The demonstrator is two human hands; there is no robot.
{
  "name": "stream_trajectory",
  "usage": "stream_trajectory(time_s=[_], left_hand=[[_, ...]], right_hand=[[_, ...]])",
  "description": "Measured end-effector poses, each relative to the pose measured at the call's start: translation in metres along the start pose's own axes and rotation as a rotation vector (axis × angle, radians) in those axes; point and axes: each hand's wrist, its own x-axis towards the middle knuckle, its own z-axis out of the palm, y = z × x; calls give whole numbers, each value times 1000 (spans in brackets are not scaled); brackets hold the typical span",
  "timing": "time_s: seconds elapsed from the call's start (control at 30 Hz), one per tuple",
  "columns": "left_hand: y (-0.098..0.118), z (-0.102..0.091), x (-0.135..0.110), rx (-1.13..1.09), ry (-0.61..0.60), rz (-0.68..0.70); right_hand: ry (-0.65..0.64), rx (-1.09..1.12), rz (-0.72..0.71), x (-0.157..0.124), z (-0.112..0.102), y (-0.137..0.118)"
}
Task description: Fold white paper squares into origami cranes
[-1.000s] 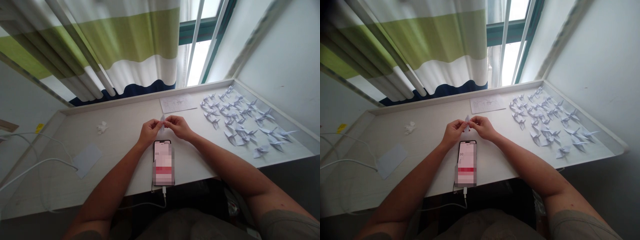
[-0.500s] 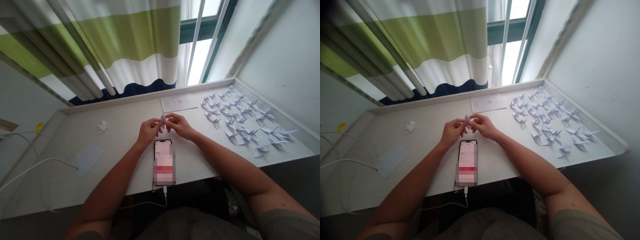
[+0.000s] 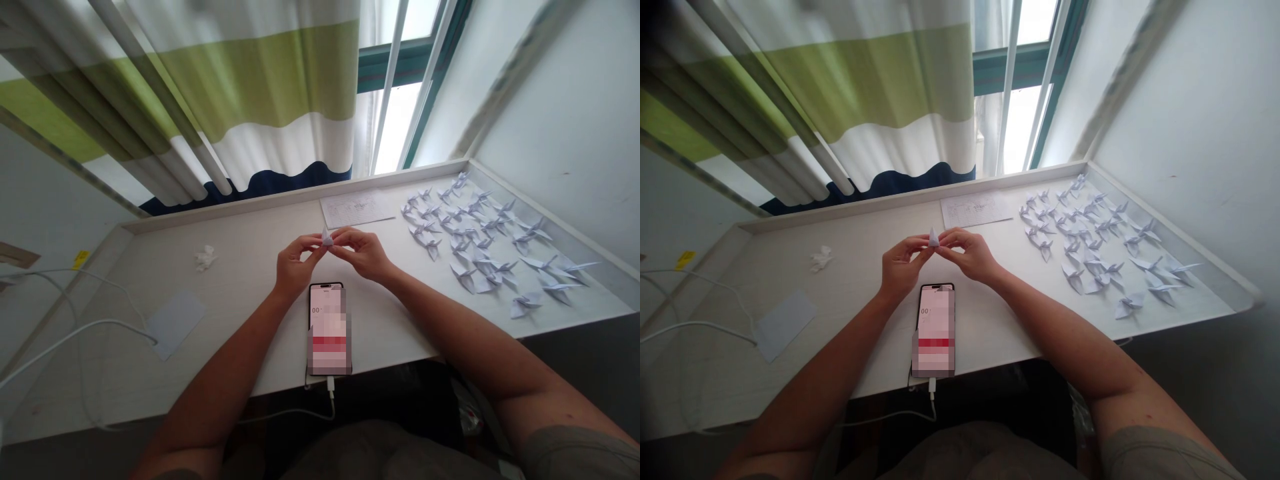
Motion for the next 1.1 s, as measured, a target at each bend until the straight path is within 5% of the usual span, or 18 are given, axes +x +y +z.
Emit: stream_trajectory(time_s=[0.37,0.6,1.1], left_hand=[[-2,1,0,-133,-15,-251],[-4,2,0,-171,-66,-248],[-10,5,0,-90,79,-223]], right_hand=[[28,229,184,0,3,6],[61,241,173,2,2,6],[98,252,257,1,5,6]])
